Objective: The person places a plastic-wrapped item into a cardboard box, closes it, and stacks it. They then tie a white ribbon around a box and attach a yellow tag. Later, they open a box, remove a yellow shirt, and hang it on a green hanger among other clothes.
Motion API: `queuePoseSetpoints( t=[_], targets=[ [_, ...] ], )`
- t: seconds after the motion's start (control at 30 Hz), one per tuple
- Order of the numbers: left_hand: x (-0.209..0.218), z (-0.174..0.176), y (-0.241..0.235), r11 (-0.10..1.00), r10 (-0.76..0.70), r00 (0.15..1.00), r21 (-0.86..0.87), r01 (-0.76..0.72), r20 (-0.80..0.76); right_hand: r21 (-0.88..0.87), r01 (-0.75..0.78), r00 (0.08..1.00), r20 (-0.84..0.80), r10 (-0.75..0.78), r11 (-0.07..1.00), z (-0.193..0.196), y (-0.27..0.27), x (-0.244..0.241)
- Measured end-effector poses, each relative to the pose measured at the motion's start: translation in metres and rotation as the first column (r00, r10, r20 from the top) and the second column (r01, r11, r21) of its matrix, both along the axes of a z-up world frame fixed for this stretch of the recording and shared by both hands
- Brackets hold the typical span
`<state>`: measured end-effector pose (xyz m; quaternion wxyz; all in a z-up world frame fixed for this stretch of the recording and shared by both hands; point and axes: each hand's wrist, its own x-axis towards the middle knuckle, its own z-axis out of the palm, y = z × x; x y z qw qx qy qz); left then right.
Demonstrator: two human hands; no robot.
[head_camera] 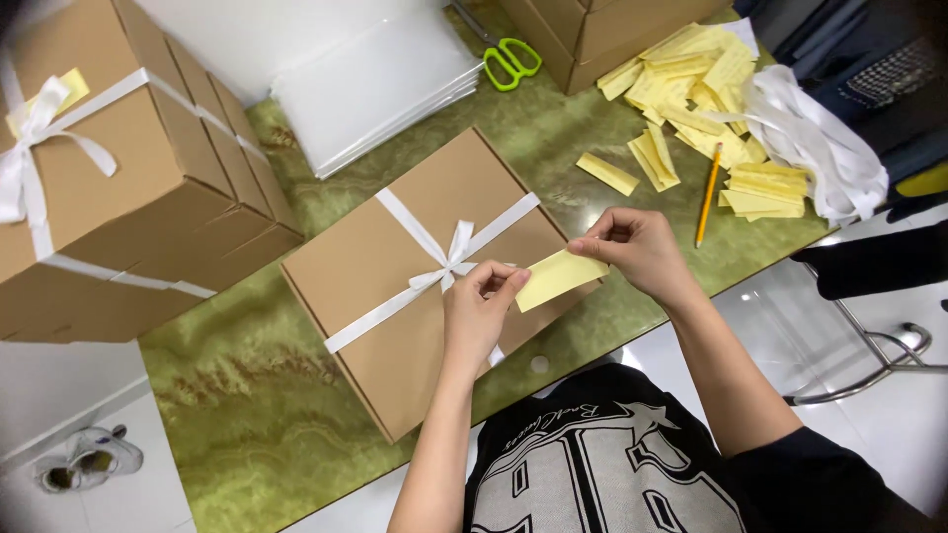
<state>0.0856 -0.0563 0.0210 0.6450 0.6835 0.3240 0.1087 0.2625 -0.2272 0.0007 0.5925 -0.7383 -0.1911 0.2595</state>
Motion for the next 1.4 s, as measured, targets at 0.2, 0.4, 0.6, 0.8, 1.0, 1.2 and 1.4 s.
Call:
queuePoseSetpoints(
  t=[0.2,0.4,0.6,0.8,1.0,1.2,1.4],
  targets=[
    [0.066,-0.031,-0.039,0.988,-0.152,0.983,-0.028,0.150,-0.101,-0.009,0.153,0.988,-0.025,-0.153,0.988,0.004,-0.063,0.044],
    [0.130,-0.048,-0.076,0.973,-0.229,0.961,-0.008,0.231,-0.155,0.045,0.370,0.923,-0.129,-0.362,0.928,-0.037,-0.153,0.111],
    [0.206,-0.066,-0.123,0.937,-0.326,0.926,0.063,0.343,-0.190,0.046,0.210,0.926,-0.330,-0.183,0.977,-0.033,-0.181,0.122],
    [0.262,-0.082,-0.170,0.911,-0.409,0.912,0.037,0.411,-0.037,-0.045,0.574,0.760,-0.343,-0.552,0.818,-0.109,-0.224,0.171],
    [0.267,-0.083,-0.176,0.905,-0.424,0.905,0.029,0.425,-0.036,-0.082,0.663,0.695,-0.302,-0.653,0.744,-0.151,-0.245,0.209],
    [0.255,-0.102,-0.161,0.925,-0.376,0.925,0.032,0.378,-0.051,-0.196,0.604,0.749,-0.193,-0.634,0.772,-0.133,-0.238,0.190],
    [0.219,-0.080,-0.133,0.964,-0.267,0.963,0.000,0.267,-0.031,-0.258,0.554,0.791,-0.134,-0.597,0.792,-0.120,-0.207,0.158]
  ],
)
